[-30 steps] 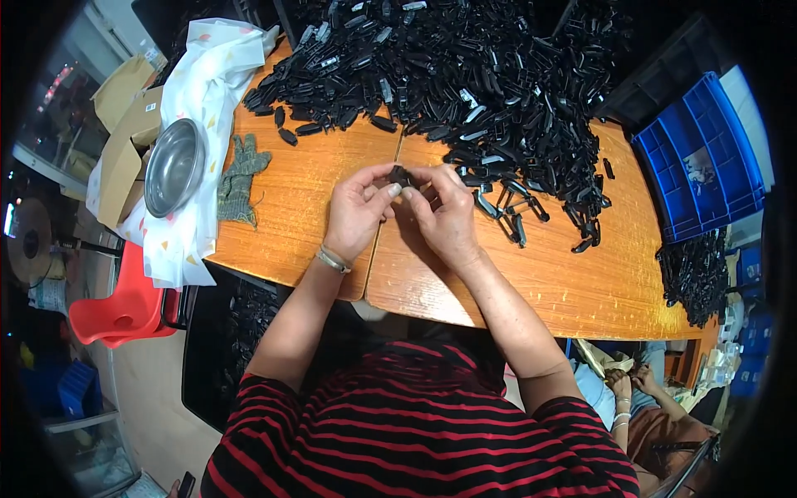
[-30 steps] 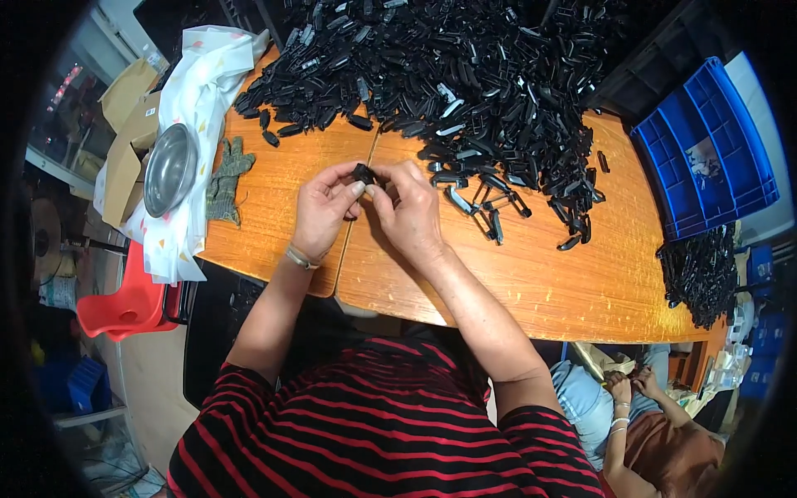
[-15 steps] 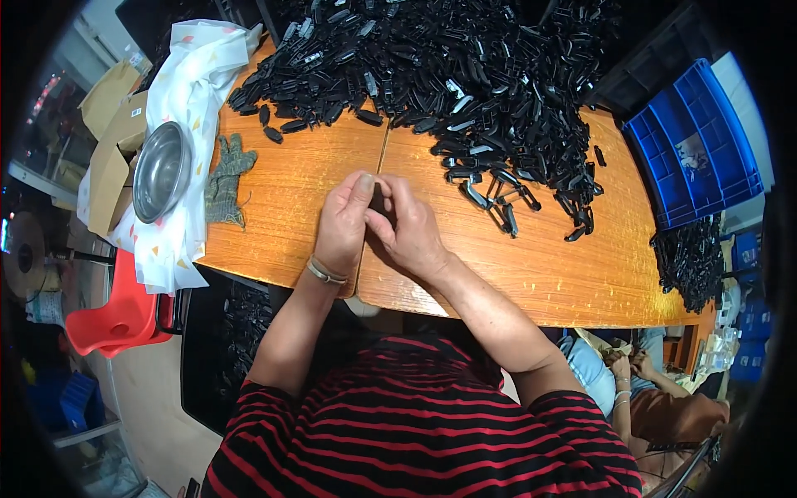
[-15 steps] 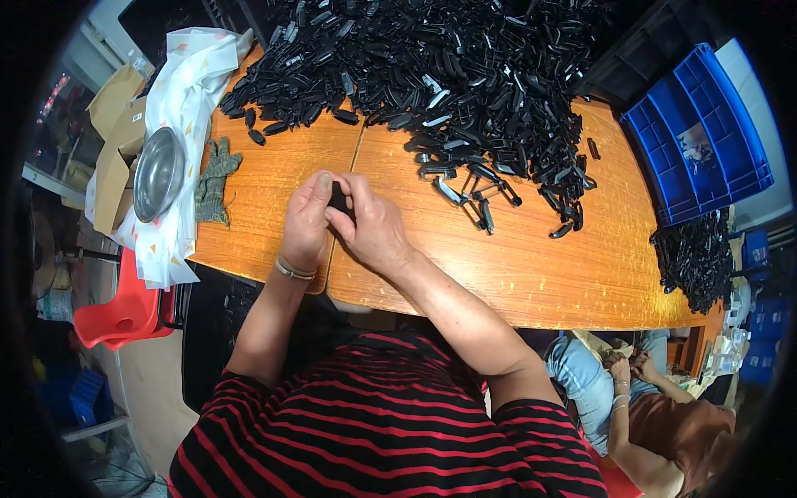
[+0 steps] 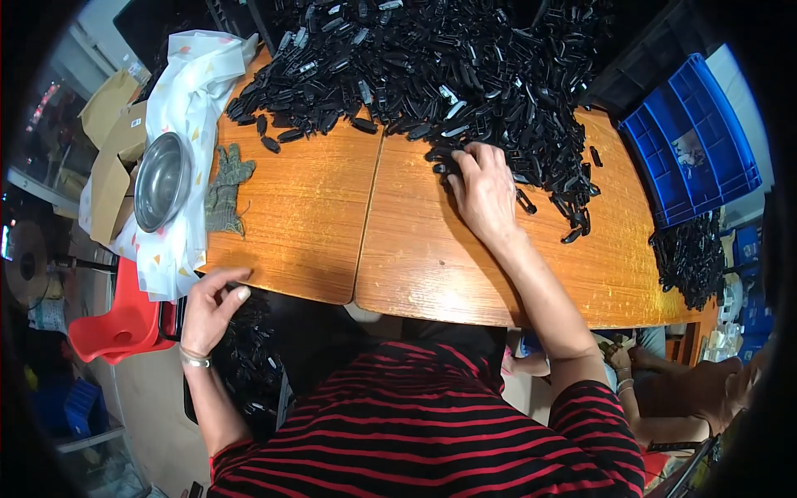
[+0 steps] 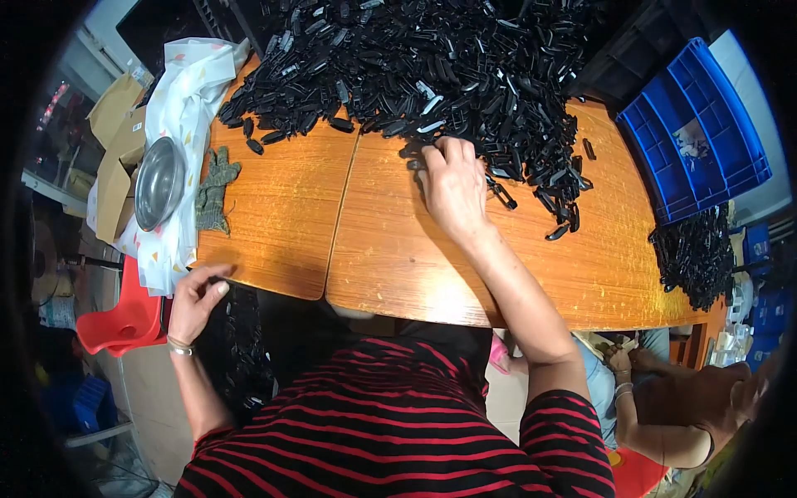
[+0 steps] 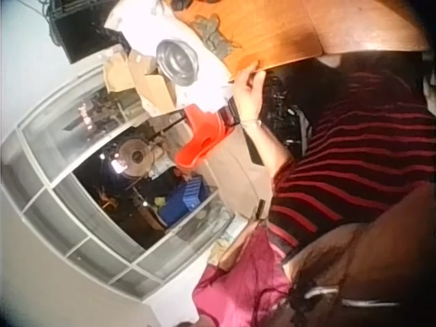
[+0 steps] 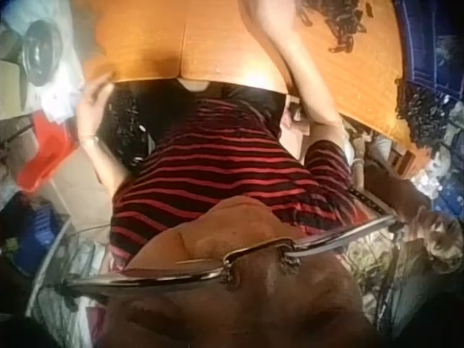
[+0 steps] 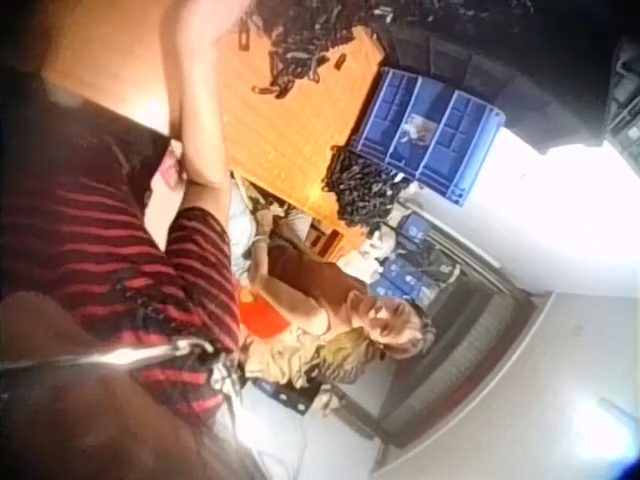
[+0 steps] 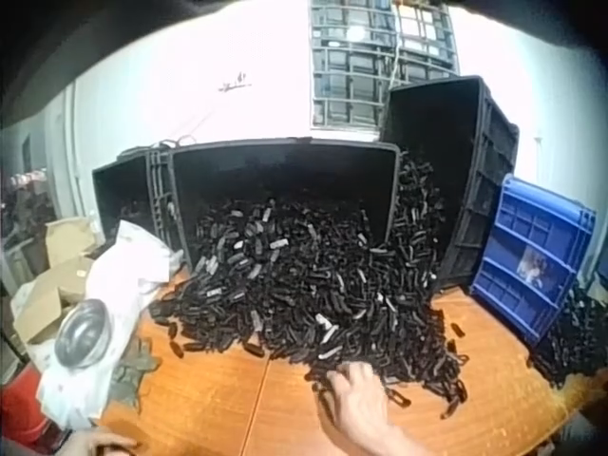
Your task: Manually joining two small black plastic components together at a workbench.
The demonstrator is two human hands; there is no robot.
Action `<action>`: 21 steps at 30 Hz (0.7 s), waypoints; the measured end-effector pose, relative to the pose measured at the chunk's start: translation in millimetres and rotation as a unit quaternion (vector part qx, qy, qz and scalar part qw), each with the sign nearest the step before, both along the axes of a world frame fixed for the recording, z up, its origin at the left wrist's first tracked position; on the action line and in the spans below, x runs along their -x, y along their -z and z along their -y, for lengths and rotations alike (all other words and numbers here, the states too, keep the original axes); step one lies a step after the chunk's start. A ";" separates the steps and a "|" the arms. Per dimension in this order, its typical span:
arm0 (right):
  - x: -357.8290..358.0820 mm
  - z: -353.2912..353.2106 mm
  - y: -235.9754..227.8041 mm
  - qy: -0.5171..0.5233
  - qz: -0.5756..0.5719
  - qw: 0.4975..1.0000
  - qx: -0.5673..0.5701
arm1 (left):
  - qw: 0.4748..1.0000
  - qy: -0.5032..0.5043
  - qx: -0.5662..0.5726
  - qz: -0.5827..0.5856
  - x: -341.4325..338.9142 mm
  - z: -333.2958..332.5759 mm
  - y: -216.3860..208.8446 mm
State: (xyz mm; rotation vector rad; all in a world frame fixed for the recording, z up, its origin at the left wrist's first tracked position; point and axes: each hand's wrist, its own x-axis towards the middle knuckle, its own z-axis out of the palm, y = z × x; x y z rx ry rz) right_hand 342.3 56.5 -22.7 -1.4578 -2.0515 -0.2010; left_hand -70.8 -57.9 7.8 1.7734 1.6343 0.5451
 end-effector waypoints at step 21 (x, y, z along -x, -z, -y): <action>2.7 15.6 13.3 -0.121 -0.034 0.990 0.061 | 0.880 0.170 -0.413 -0.164 -258.2 -235.9 60.0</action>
